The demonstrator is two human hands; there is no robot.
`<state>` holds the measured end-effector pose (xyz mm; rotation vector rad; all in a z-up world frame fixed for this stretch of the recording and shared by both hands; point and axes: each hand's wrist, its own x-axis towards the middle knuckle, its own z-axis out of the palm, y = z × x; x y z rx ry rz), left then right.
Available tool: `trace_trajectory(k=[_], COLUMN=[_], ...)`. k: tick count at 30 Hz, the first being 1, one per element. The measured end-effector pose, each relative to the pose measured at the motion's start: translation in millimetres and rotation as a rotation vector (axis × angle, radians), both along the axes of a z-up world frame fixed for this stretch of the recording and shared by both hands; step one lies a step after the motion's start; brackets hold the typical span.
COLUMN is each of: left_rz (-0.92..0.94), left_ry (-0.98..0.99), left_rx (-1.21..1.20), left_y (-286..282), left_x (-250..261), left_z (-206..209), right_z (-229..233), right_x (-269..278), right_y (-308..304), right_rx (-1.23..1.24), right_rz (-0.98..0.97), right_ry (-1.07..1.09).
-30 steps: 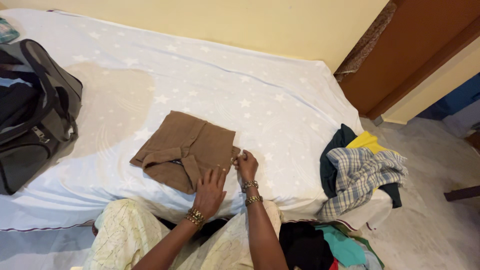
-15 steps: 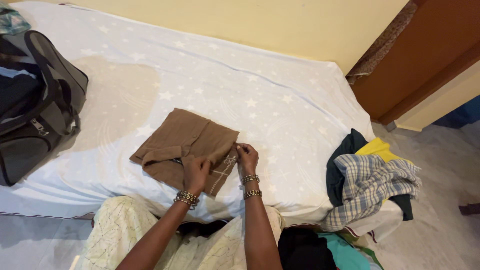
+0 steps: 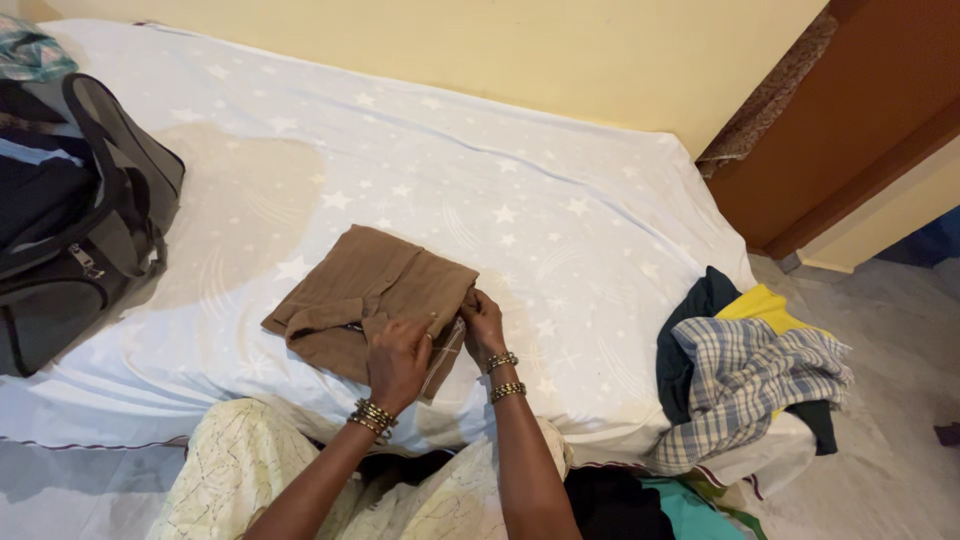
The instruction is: The person folds a brown shirt and then a dark green t-shirt, placing the folded brown shirt into a black bag.
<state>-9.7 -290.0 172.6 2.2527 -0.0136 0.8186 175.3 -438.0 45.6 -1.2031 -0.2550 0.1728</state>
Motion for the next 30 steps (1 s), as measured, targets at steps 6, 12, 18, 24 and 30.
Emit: trace_trajectory(k=[6,12,18,24,30], left_rz=[-0.097,-0.158,-0.207,-0.293,-0.284], left_ry=[-0.070,-0.125,-0.138,-0.009,-0.030], left_rx=[0.182,0.317,0.301,0.501,0.569], left_y=[-6,-3,-3,2,3], left_x=[-5,-23,-12,-13,-17], left_z=[-13,-31,-56,-80,-84], right_z=[32,58,24,-5,16], right_x=[-1,18,40,56,53], right_y=[7,12,30,29,24], right_rx=[-0.350,-0.293,-0.800,-0.808,-0.995], right_rz=[-0.061,0.119,-0.646,-0.857,-0.741], right_ry=[0.072,0.196,0.015,-0.094,-0.234])
